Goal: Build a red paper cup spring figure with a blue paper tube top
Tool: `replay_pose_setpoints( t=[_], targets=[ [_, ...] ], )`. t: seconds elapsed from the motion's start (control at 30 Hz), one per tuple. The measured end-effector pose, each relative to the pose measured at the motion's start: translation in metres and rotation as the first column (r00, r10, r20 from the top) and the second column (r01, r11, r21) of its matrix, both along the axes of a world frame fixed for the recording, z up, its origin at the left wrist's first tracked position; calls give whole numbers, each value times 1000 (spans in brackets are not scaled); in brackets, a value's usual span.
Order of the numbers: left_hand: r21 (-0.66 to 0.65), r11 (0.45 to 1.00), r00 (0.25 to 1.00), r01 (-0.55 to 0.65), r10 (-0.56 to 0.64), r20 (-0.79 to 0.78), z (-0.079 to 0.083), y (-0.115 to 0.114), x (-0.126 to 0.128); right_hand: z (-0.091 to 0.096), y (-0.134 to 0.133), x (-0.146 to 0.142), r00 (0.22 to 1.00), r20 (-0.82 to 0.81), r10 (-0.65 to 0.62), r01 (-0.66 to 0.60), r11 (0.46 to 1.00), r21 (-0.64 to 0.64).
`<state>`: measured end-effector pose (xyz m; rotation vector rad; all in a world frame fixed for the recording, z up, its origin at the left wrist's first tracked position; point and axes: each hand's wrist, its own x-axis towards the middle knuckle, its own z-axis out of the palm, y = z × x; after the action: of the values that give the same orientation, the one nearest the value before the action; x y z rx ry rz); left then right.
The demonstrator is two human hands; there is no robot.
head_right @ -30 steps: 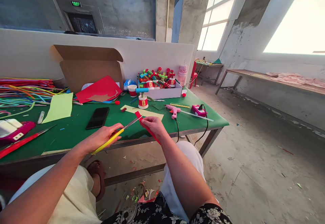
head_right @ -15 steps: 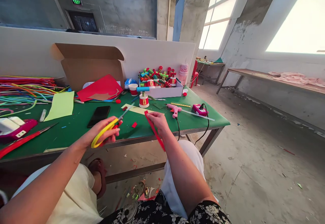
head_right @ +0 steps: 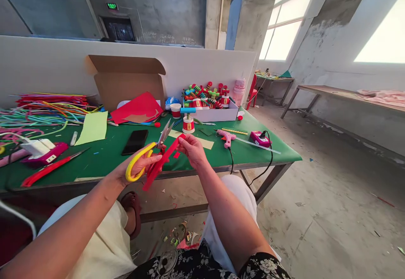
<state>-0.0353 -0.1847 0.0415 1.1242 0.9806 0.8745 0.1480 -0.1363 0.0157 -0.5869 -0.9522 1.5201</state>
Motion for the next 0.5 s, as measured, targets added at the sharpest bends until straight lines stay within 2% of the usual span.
replay_pose_setpoints(
  t=[0.07, 0.13, 0.2, 0.23, 0.27, 0.3, 0.33, 0.4, 0.43, 0.47, 0.5],
  targets=[
    [14, 1000, 1000, -6, 5, 20, -1, 0, -5, 0, 0, -4, 999, 42, 27, -28, 999, 22],
    [101, 994, 999, -38, 40, -21, -1, 5, -15, -2, 1, -7, 994, 100, 40, -43, 999, 28],
    [265, 956, 966, -128, 181, -187, 5, 14, -32, -5, 4, -8, 977, 213, 3, -14, 999, 50],
    [370, 912, 904, -177, 299, -305, 10, 20, -44, -7, 7, -8, 953, 301, -44, 23, 997, 75],
    [483, 847, 768, -225, 459, -448, 16, 27, -57, -8, 10, -5, 906, 410, -107, 65, 991, 115],
    [575, 783, 542, -236, 597, -591, 23, 34, -71, -10, 14, -2, 831, 527, -180, 106, 980, 169],
    [599, 763, 448, -243, 637, -628, 31, 41, -85, -12, 17, 2, 729, 635, -255, 136, 963, 231],
    [622, 738, 322, -262, 674, -665, 45, 53, -112, -15, 22, 11, 503, 787, -357, 134, 932, 337],
    [617, 743, 186, -258, 665, -723, 50, 58, -123, -16, 24, 15, 409, 830, -379, 106, 923, 369],
    [620, 744, 103, -248, 657, -747, 53, 62, -131, -17, 25, 19, 338, 857, -390, 69, 918, 390],
    [616, 754, 61, -228, 642, -764, 55, 65, -138, -18, 25, 21, 290, 871, -397, 25, 913, 408]
  ],
)
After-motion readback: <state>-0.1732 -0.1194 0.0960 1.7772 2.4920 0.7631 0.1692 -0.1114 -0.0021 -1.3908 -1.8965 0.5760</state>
